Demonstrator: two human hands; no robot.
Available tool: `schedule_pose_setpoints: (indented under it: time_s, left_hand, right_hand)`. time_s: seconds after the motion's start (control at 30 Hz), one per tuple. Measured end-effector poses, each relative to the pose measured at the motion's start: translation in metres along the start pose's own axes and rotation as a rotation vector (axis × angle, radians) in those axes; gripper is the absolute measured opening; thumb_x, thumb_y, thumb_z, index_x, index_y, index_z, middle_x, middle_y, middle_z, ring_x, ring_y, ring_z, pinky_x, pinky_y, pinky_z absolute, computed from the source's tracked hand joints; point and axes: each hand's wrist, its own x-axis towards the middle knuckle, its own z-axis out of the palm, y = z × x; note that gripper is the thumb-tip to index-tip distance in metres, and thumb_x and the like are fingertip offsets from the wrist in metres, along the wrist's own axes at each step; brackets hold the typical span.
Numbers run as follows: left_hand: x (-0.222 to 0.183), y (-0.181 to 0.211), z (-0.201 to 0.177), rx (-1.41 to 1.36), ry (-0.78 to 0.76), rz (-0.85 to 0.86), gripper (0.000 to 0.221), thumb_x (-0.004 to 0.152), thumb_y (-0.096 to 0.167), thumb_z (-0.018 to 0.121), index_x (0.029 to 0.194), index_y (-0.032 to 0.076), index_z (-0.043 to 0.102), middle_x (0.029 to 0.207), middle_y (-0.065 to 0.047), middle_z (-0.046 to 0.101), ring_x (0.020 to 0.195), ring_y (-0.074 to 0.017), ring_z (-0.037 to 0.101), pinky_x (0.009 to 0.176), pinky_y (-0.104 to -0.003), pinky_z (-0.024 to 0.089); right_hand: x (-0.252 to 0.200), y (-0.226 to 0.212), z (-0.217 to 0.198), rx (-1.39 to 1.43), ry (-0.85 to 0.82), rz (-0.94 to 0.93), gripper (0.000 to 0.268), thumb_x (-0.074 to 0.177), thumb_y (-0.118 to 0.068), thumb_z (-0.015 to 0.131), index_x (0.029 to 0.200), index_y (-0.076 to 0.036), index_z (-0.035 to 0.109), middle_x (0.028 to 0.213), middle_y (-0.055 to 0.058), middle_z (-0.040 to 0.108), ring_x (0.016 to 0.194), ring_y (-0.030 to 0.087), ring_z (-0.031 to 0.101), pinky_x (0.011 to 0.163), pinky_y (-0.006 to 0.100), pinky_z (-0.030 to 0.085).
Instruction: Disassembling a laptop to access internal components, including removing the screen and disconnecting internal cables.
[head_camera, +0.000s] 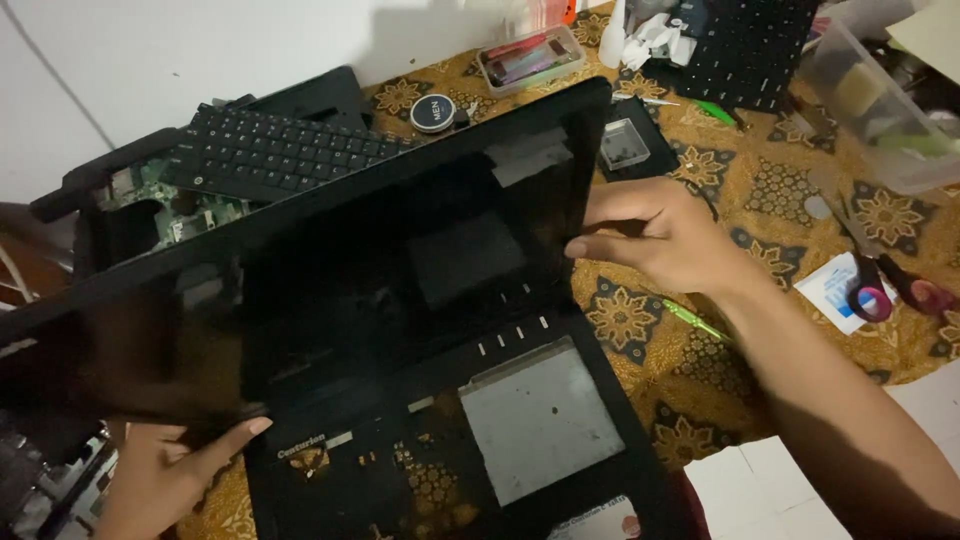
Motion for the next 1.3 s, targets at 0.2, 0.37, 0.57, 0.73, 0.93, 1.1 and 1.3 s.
schedule_pose_setpoints:
  time_s: [0.2,0.37,0.57,0.73,0.93,1.1,1.3]
  left_hand:
    - [-0.003,0.019,-0.001,0.022,-0.025,-0.123,0.034,0.081,0.017,0.092,0.066,-0.005,0.071,0.06,-0.019,0.068,0.059,-0.0281,0.059,0.062,-0.041,0.046]
    - [-0.006,0.021,-0.004,-0.022,-0.042,-0.077,0.02,0.08,0.011,0.09,0.075,-0.008,0.085,0.07,-0.019,0.078,0.072,-0.025,0.067,0.074,-0.038,0.051]
    - [-0.012,0.001,-0.016,0.039,0.149,0.235,0.052,0.074,0.02,0.092,0.065,0.003,0.043,0.056,-0.009,0.037,0.056,-0.0229,0.041,0.066,-0.039,0.035]
    - [-0.005,-0.017,-0.028,-0.109,0.553,0.548,0.036,0.097,0.004,0.071,0.131,-0.006,0.066,0.104,-0.016,0.058,0.095,-0.0252,0.051,0.082,-0.037,0.041]
    - [-0.025,0.083,-0.022,-0.584,0.638,0.674,0.052,0.125,0.054,0.035,0.138,0.006,0.05,0.128,-0.011,0.05,0.122,-0.0215,0.052,0.106,-0.031,0.045]
    - [-0.023,0.11,-0.011,-0.508,0.978,0.651,0.041,0.128,0.036,0.036,0.125,0.0,0.055,0.121,-0.016,0.056,0.112,-0.0226,0.051,0.101,-0.036,0.047]
    - [-0.002,0.122,-0.004,-0.48,1.302,0.884,0.041,0.123,0.025,0.037,0.128,-0.013,0.051,0.13,-0.03,0.051,0.117,-0.0364,0.044,0.108,-0.049,0.037]
  right_hand:
    - [-0.002,0.005,0.001,-0.031,0.038,-0.009,0.013,0.093,-0.014,0.074,0.082,-0.008,0.073,0.076,0.002,0.068,0.064,0.01,0.059,0.062,0.024,0.047]
    - [-0.003,0.005,0.006,0.092,0.127,-0.067,0.014,0.101,-0.014,0.063,0.097,-0.003,0.069,0.086,0.001,0.062,0.075,0.009,0.052,0.069,0.025,0.044]
    - [0.017,-0.03,0.014,0.289,0.353,-0.084,0.039,0.109,-0.024,0.049,0.072,-0.013,0.044,0.069,-0.001,0.044,0.059,0.008,0.035,0.056,0.025,0.025]
    - [0.033,-0.047,0.029,0.511,0.594,-0.101,0.038,0.107,-0.028,0.053,0.072,-0.018,0.041,0.067,-0.006,0.035,0.057,0.007,0.029,0.051,0.027,0.021]
    - [0.047,-0.069,0.042,0.639,0.602,-0.266,0.037,0.104,-0.04,0.062,0.111,-0.004,0.07,0.104,0.01,0.074,0.096,0.022,0.073,0.085,0.031,0.064]
    - [0.057,-0.067,0.059,0.449,0.928,-0.174,0.038,0.103,-0.042,0.055,0.075,-0.02,0.044,0.07,-0.006,0.044,0.067,0.009,0.038,0.065,0.028,0.033]
    - [0.074,-0.099,0.071,0.393,1.269,0.188,0.05,0.092,-0.064,0.041,0.076,-0.018,0.047,0.073,-0.005,0.046,0.072,0.012,0.049,0.078,0.029,0.041]
